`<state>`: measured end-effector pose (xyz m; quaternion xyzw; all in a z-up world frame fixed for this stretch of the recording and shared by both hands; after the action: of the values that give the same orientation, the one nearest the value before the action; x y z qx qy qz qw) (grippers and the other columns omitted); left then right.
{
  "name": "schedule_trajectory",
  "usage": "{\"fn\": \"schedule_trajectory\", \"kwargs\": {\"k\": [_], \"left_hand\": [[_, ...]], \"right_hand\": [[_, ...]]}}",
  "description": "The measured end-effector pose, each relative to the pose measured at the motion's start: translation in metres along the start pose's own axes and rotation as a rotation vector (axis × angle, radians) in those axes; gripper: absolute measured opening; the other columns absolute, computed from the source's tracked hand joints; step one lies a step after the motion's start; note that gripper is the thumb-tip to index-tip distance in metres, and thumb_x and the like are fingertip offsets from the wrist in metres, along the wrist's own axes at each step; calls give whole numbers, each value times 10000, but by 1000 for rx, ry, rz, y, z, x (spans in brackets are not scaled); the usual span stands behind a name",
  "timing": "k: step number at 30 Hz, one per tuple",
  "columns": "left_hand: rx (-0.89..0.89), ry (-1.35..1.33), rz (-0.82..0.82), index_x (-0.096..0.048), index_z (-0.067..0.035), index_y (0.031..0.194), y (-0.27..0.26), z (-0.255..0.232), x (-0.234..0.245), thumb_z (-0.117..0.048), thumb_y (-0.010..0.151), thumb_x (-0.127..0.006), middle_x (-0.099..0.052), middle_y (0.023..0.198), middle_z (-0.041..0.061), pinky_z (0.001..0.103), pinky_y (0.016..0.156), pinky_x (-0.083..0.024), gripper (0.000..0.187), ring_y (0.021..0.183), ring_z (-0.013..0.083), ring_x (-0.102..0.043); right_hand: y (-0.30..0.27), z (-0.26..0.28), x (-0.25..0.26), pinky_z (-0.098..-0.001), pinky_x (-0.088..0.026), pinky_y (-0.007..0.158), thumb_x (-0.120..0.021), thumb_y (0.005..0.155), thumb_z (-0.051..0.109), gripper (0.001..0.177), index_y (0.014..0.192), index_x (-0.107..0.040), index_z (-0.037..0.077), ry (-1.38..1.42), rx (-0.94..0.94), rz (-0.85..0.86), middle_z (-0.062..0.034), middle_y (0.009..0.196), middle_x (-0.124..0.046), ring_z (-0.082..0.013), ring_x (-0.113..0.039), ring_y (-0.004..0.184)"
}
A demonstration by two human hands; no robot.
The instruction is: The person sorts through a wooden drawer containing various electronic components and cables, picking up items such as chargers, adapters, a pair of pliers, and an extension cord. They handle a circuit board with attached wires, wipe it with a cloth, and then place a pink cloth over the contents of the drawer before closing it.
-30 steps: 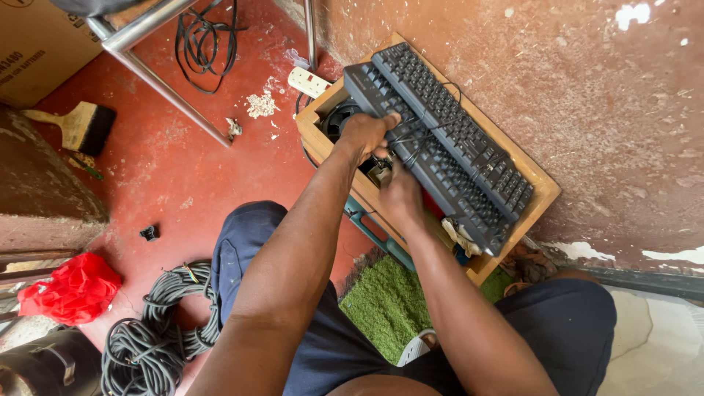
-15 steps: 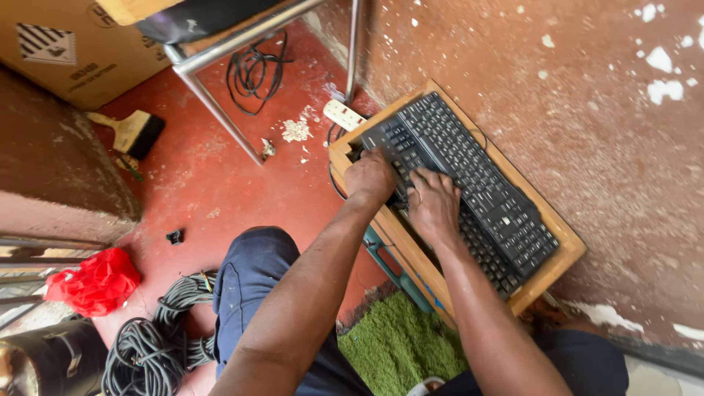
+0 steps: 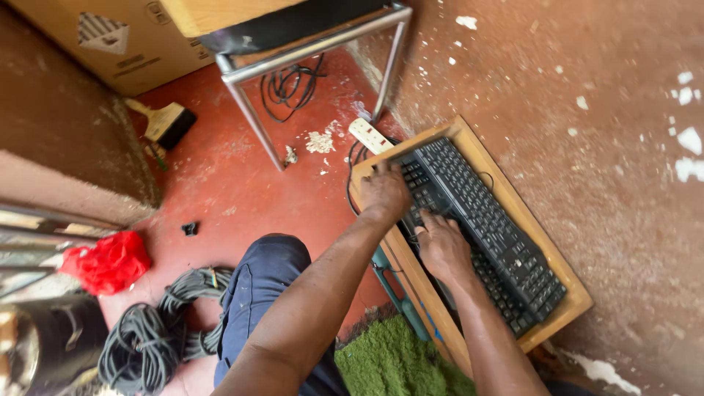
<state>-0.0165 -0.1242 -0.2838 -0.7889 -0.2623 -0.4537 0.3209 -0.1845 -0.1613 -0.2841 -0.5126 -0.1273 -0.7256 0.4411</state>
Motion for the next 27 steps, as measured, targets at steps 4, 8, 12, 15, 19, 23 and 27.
{"fn": "schedule_trajectory", "kwargs": {"k": [4,8,12,15,19,23,27], "left_hand": [[-47,-240,6,-536,-50,1349,-33,-4,49,-154,870,-618,-525,1400,215,530,931,-502,497,1099,431,-636],[-227,-450,-247,-597,-66,1355,-95,-9,178,-153,897,-602,-677,1213,215,513,947,-492,465,1079,358,-667],[-39,-585,-309,-631,-84,1324,-161,27,281,-149,943,-569,-682,1268,171,514,922,-491,391,1099,369,-664],[58,-678,-314,-629,-95,1333,-190,55,348,-165,935,-557,-683,1249,161,489,920,-513,411,1075,369,-662],[236,-715,-213,-656,-118,1286,-227,82,425,-209,947,-543,-729,1109,128,455,909,-543,369,1024,319,-700],[226,-721,-242,-686,-104,1236,-232,90,508,-218,930,-559,-726,1120,143,459,903,-543,351,1017,330,-700],[132,-657,-282,-711,-110,1191,-209,96,565,-251,949,-561,-727,1150,157,470,906,-537,317,1052,351,-684]], "right_hand": [[-2,15,37,-419,-473,1107,-564,993,286,450,1412,-621,131,213,-203,-27,-191,1375,-644,-359,-593,1305],[-32,101,95,-418,-522,1010,-554,989,240,434,1401,-615,119,294,-126,16,-171,1326,-686,-313,-684,1206],[-44,203,147,-411,-486,1007,-576,979,203,493,1461,-533,109,261,35,85,-155,1397,-631,-313,-628,1233],[-48,257,171,-383,-557,944,-575,962,241,603,1543,-424,187,365,-159,196,-83,1365,-685,-275,-731,1090],[-51,367,245,-377,-529,967,-601,946,199,592,1513,-446,132,400,94,99,-117,1356,-671,-255,-671,1180],[-52,448,296,-352,-543,943,-607,937,196,639,1538,-402,121,469,28,245,-99,1332,-679,-208,-690,1111],[-34,502,328,-331,-569,864,-614,938,167,628,1535,-436,86,538,37,275,-108,1290,-699,-200,-697,1035]]}}
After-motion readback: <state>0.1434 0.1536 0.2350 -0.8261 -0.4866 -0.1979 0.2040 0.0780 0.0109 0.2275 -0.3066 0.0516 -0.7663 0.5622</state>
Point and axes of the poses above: each hand's wrist, its own y-axis towards the middle knuckle, its own x-axis out of the back of the hand, z = x × y, the point moved 9 cm from there along y, towards the middle knuckle
